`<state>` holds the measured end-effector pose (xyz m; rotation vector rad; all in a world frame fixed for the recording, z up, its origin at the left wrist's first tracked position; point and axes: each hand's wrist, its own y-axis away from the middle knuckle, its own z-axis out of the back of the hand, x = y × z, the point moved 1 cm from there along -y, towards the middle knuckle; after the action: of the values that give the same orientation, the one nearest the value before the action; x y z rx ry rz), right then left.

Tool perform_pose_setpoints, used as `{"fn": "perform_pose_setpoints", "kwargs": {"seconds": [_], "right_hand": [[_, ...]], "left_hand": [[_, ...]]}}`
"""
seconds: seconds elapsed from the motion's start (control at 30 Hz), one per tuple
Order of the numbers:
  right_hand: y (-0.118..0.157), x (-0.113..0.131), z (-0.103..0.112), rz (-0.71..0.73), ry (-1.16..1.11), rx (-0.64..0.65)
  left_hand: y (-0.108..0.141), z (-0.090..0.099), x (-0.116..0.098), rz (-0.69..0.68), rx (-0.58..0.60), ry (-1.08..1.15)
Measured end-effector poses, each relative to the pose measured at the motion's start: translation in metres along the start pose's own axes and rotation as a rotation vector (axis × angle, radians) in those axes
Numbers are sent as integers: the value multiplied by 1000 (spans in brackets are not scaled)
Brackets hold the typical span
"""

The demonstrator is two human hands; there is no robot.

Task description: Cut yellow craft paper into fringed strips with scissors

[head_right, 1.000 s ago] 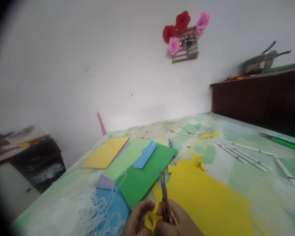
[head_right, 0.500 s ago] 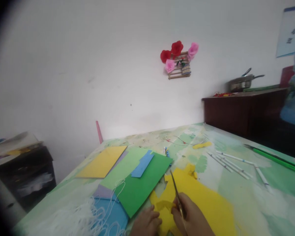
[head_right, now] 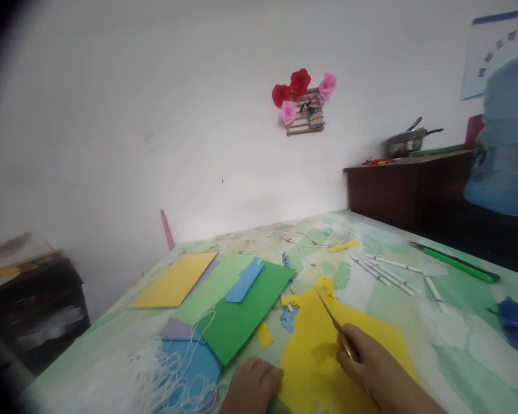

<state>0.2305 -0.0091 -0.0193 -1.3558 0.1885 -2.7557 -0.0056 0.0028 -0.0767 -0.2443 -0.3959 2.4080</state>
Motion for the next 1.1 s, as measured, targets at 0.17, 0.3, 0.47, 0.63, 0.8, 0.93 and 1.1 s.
{"fn": "perform_pose_setpoints", "kwargs": {"seconds": [0.17, 0.3, 0.47, 0.63, 0.8, 0.93, 1.1], "right_hand": [[-42, 43, -16, 264, 251, 178], [-70, 71, -34, 318, 342, 170], [-62, 58, -32, 366, 574, 125], [-23, 26, -9, 327, 634, 166], [15, 3, 7, 265, 665, 224], [30, -9, 15, 227, 671, 235], [39, -21, 30, 257, 629, 250]], "left_hand": [[-1, 11, -20, -102, 108, 20], [5, 42, -33, -106, 203, 117], [11, 67, -40, 14, 203, 228], [18, 65, -42, 84, 203, 282], [19, 65, -49, 181, 170, 131], [21, 68, -55, 221, 159, 21], [24, 69, -54, 258, 103, -133]]}}
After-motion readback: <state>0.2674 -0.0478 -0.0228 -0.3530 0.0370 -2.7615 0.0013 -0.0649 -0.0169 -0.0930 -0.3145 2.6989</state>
